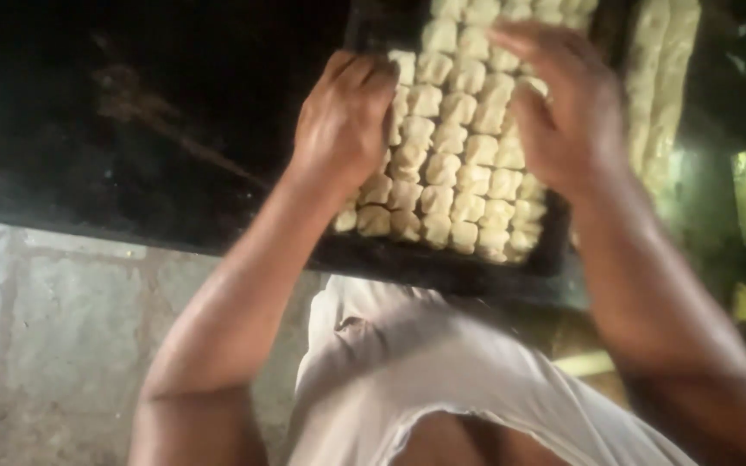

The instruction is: The person is cutting and shaping small pieces of dough into balls and placing them onto a baking tray.

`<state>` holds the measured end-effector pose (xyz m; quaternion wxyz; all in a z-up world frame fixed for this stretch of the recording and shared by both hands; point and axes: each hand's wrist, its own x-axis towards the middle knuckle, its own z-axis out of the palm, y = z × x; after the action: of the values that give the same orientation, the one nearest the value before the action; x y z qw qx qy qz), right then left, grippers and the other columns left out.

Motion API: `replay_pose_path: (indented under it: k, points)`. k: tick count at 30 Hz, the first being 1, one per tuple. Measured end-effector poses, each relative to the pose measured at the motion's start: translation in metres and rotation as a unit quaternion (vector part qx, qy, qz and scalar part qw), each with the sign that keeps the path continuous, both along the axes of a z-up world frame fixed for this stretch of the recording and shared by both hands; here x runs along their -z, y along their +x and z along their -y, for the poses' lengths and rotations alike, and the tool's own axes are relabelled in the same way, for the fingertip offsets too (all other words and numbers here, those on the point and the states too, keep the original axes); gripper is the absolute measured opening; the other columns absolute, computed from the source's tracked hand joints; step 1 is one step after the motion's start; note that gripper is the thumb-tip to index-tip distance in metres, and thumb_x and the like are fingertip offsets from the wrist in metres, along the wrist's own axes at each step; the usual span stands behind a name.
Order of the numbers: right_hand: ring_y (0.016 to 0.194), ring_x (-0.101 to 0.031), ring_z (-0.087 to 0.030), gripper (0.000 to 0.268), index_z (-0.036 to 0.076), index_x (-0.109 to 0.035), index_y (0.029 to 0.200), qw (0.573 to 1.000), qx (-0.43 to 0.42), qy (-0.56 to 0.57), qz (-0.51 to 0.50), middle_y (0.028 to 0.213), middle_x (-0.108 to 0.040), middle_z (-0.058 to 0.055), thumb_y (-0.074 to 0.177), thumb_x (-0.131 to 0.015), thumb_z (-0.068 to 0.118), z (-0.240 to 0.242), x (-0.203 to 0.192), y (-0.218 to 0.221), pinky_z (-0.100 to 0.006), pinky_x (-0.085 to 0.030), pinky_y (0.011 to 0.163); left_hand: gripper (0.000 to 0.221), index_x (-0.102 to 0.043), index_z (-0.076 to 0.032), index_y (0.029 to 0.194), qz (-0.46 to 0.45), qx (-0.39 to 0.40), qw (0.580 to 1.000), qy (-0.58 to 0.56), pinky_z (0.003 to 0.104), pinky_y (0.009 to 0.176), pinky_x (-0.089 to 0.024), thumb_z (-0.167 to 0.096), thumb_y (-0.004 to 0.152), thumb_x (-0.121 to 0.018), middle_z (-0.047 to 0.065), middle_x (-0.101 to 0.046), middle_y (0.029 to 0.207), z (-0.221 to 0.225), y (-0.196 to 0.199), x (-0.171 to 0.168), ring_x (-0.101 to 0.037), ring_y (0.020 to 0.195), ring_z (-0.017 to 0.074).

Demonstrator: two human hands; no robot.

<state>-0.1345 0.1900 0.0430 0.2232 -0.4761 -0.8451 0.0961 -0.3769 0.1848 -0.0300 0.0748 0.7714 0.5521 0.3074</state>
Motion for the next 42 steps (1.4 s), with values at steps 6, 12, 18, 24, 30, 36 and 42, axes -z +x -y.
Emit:
replay_pose_path:
  k: [6,12,18,24,30,36,42]
  points:
    - [0.085,-0.075,-0.022,0.023,0.005,-0.072,0.123,0.996,0.029,-0.066,-0.047,0.127,-0.074,-0.016,0.105,-0.058,-0.002,0.058,0.002,0.09,-0.029,-0.062,0.062,0.031,-0.069,0.0,0.116,-0.148,0.103,0.977,-0.112,0.047,0.098,-0.052,0.006,0.086,-0.065,0.021,-0.065,0.125,-0.065,0.034,-0.008,-0.059,0.12,0.04]
    - [0.096,-0.075,-0.024,0.016,0.006,-0.073,0.122,0.99,0.125,-0.063,-0.018,0.122,-0.074,-0.016,0.109,-0.066,0.008,0.134,0.0,0.194,-0.031,-0.063,0.076,0.029,-0.074,-0.006,0.108,-0.14,0.093,0.952,-0.257,0.045,0.105,-0.046,0.005,0.083,-0.066,0.021,-0.059,0.136,-0.079,0.032,-0.013,-0.057,0.127,0.0385]
    - [0.104,-0.07,-0.025,0.014,-0.003,-0.067,0.12,0.97,0.2,-0.035,-0.138,0.118,-0.071,-0.018,0.111,-0.059,0.002,0.193,0.063,0.328,-0.036,-0.058,0.091,0.033,-0.073,-0.007,0.118,-0.094,0.062,0.967,-0.23,0.043,0.106,-0.048,0.005,0.089,-0.062,0.017,-0.064,0.133,-0.075,0.032,-0.007,-0.06,0.123,0.0351]
    - [0.103,-0.052,-0.022,0.018,0.005,-0.057,0.132,0.933,0.343,-0.052,-0.099,0.119,-0.057,-0.015,0.116,-0.05,0.009,0.249,0.102,0.451,-0.032,-0.043,0.096,0.039,-0.069,-0.008,0.13,-0.121,0.086,0.959,-0.24,0.049,0.108,-0.044,-0.001,0.093,-0.063,0.021,-0.062,0.138,-0.07,0.044,-0.013,-0.056,0.129,0.0391]
    - [0.109,-0.07,-0.033,0.026,0.009,-0.07,0.133,0.935,0.341,-0.036,0.092,0.124,-0.072,-0.018,0.108,-0.062,0.007,0.242,0.031,0.45,-0.046,-0.057,0.1,0.057,-0.049,-0.001,0.151,-0.242,-0.014,0.967,-0.074,0.056,0.104,-0.046,-0.007,0.095,-0.06,0.029,-0.058,0.139,-0.03,0.098,-0.052,-0.054,0.125,0.0478]
    - [0.122,-0.068,-0.037,0.042,0.023,-0.076,0.12,0.927,0.237,0.008,0.29,0.137,-0.067,-0.008,0.079,-0.075,0.027,0.253,0.07,0.452,-0.048,-0.054,0.098,0.047,-0.062,-0.015,0.14,-0.006,0.018,0.986,-0.165,0.047,0.11,-0.047,-0.004,0.095,-0.066,0.012,-0.06,0.147,0.054,0.195,-0.063,-0.056,0.135,0.0307]
    - [0.1,-0.073,-0.023,0.018,0.011,-0.072,0.102,0.872,0.371,-0.317,-0.039,0.112,-0.073,-0.012,0.085,-0.078,0.012,0.256,0.043,0.404,-0.037,-0.06,0.092,0.045,-0.064,-0.009,0.136,0.186,0.227,0.935,-0.198,0.039,0.104,-0.057,-0.007,0.092,-0.073,0.014,-0.069,0.137,0.14,0.312,-0.047,-0.067,0.124,0.0262]
